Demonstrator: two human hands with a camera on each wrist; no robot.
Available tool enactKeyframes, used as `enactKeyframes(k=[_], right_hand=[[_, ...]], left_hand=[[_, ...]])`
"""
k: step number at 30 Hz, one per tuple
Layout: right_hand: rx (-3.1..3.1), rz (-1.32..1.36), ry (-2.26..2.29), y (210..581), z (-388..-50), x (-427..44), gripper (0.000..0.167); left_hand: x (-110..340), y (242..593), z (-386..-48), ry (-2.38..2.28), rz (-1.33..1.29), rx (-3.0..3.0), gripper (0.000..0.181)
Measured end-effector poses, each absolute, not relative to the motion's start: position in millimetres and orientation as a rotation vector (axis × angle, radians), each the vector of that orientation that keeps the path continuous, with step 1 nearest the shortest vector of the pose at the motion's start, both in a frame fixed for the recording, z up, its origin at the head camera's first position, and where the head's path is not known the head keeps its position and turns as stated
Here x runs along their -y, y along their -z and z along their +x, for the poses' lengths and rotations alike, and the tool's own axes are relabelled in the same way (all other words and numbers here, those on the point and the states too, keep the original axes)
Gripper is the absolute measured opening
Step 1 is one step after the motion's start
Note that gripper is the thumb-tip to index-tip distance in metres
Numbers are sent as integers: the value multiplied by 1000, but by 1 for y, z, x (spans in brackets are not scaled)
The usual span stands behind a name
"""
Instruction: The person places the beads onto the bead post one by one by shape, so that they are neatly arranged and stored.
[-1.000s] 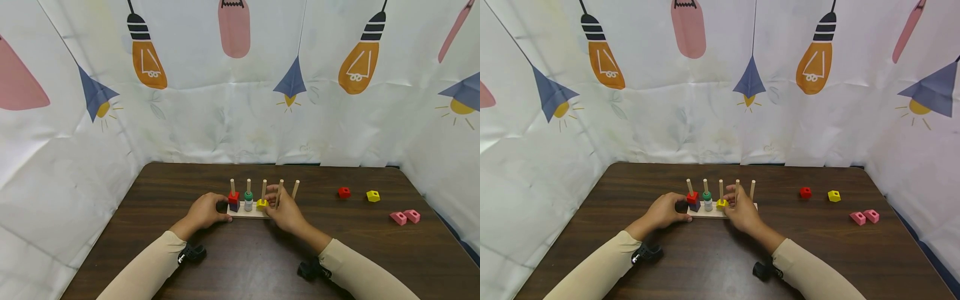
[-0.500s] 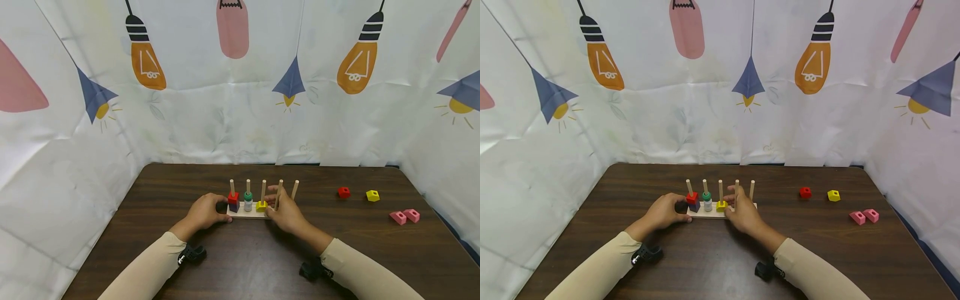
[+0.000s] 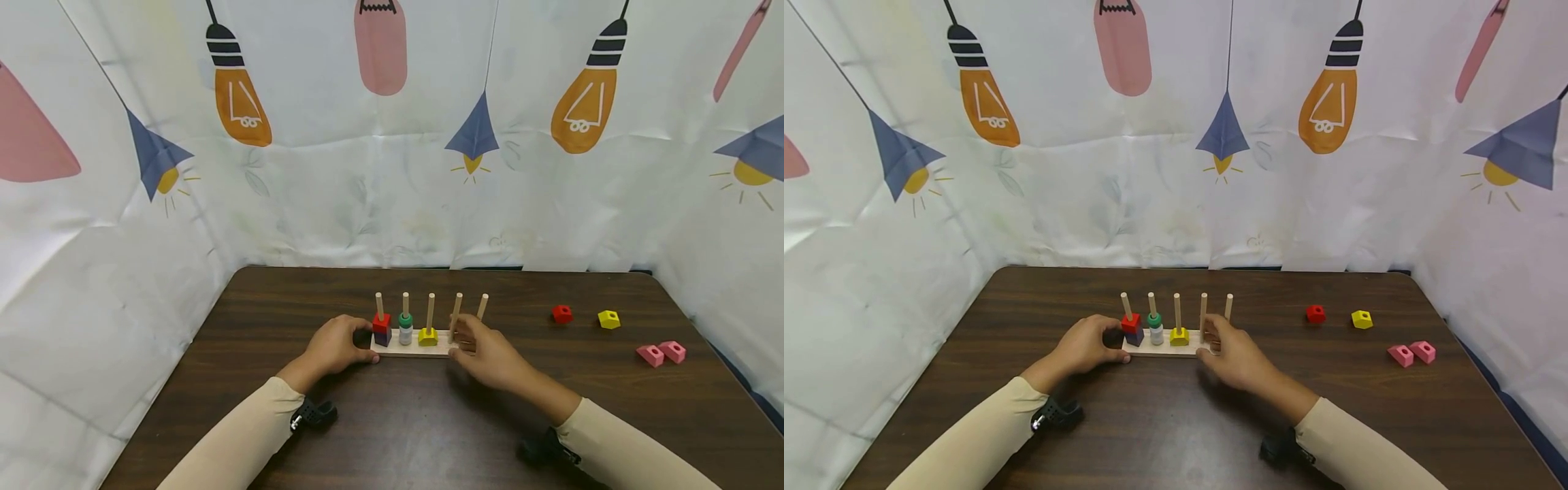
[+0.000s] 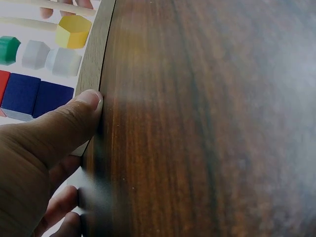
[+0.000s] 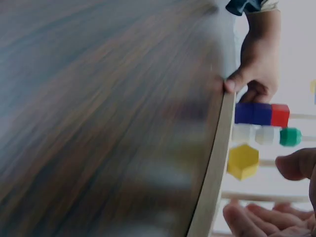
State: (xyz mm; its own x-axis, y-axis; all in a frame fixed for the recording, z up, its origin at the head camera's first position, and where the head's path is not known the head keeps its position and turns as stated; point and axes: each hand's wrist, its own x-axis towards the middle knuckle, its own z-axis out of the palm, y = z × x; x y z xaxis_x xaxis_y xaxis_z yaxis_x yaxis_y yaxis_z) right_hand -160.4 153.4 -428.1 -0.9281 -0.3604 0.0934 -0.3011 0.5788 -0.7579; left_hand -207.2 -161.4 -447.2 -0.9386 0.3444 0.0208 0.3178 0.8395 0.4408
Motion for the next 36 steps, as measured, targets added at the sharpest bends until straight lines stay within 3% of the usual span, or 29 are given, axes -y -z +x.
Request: enactKeyframes(k=[8, 16, 29, 36], right_hand=[[-2825, -827, 996, 424, -154, -197, 46], [-2925, -712, 890, 424, -156, -247, 36], [-3140, -455, 808, 423, -179, -320, 39], [-3079, -310, 706, 420, -190, -337, 53]], left_hand=[[161, 445, -207, -705, 518, -2947, 58], [162, 448, -207, -705, 520, -2957, 58], [161, 448, -207, -697, 506, -2959, 57], [160, 448, -207, -701, 514, -2960, 57]])
